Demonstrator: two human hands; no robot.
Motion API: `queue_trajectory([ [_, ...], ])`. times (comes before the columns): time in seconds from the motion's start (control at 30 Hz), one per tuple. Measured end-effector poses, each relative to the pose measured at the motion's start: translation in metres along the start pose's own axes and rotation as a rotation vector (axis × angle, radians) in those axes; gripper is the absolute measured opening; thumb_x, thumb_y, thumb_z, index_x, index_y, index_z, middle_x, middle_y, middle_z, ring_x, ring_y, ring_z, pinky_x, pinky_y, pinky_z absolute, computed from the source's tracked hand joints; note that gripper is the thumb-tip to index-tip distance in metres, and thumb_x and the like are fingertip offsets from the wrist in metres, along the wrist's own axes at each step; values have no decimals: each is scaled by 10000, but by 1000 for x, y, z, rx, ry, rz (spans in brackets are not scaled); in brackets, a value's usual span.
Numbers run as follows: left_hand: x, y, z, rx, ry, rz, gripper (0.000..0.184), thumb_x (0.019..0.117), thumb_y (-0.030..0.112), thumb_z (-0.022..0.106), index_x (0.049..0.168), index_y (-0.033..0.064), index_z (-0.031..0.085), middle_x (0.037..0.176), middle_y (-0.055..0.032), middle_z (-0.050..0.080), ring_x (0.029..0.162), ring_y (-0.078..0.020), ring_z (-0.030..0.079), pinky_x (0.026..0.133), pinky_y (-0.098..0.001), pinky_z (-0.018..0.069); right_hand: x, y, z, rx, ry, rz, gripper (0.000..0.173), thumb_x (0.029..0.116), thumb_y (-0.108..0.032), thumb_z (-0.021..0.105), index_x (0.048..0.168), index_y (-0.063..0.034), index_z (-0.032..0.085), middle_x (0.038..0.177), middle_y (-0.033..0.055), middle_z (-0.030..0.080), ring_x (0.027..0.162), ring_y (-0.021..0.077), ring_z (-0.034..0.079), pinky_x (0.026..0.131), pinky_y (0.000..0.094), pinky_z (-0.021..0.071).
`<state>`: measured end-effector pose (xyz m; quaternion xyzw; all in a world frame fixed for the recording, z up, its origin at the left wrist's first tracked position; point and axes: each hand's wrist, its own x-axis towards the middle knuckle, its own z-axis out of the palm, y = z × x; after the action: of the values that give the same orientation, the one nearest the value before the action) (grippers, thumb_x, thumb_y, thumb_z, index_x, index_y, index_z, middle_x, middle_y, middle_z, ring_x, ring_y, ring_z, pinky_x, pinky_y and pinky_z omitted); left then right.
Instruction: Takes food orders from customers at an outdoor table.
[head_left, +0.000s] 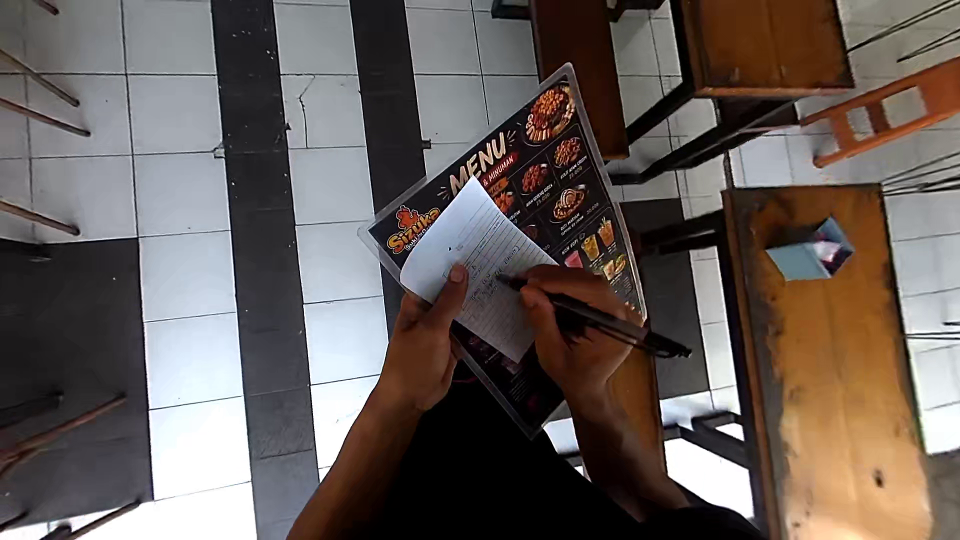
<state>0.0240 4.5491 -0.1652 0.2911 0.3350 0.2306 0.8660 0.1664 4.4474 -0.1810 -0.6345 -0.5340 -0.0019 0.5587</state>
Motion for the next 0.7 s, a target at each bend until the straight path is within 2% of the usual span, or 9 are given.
queue_trajectory([
  [0.1, 96, 56, 15, -1, 6, 24, 311, 1078, 359, 510, 1316, 180, 599, 1150, -102, 715, 968, -220, 736, 792, -417, 641, 98, 63, 27, 22, 11, -5, 118, 969, -106, 699, 1071, -54, 671, 1050, 52, 735, 864, 136, 731, 736, 306, 648],
  [0.2, 172, 114, 27, 12, 40, 16, 312, 1072, 373, 520, 1305, 186, 607, 1127, -92, 723, 939, -209, 742, 762, -404, 647, 178, 106, 50, 136, 36, -3, 123, 998, -123, 662, 1107, -67, 649, 1066, 61, 721, 892, 180, 739, 727, 339, 661],
  [0.3, 259, 171, 33, -1, 52, 15, 329, 1074, 366, 514, 1338, 183, 585, 1149, -117, 720, 969, -241, 741, 805, -431, 642, 264, 157, 81, 211, 70, 32, 118, 1000, -167, 669, 1102, -110, 661, 1043, 50, 738, 795, 174, 738, 632, 325, 651],
  [0.4, 349, 220, 32, -17, 43, 18, 313, 1081, 343, 506, 1324, 166, 594, 1137, -119, 721, 958, -232, 741, 798, -418, 641, 341, 213, 123, 214, -17, 34, 126, 970, -146, 711, 1076, -85, 684, 1049, 51, 748, 890, 184, 754, 727, 342, 671],
  [0.5, 436, 271, 34, -1, 41, 6, 299, 1075, 363, 517, 1309, 194, 598, 1126, -85, 718, 930, -193, 737, 753, -383, 642, 418, 266, 159, 177, -79, -4, 117, 957, -126, 720, 1048, -63, 684, 1032, 45, 745, 941, 167, 744, 806, 340, 656],
  [0.57, 500, 311, 37, -7, 33, 16, 305, 1075, 368, 517, 1315, 197, 597, 1131, -91, 716, 927, -199, 736, 744, -386, 640, 479, 304, 184, 165, -89, -13, 117, 953, -126, 723, 1042, -60, 686, 1025, 46, 744, 925, 158, 742, 789, 327, 655],
  [0.7, 618, 396, 51, -33, 28, 9, 321, 1079, 359, 509, 1336, 184, 590, 1162, -107, 710, 978, -226, 729, 802, -425, 634, 603, 365, 226, 161, -117, 36, 128, 943, -126, 733, 1043, -59, 691, 1016, 51, 748, 881, 156, 740, 742, 319, 653],
])
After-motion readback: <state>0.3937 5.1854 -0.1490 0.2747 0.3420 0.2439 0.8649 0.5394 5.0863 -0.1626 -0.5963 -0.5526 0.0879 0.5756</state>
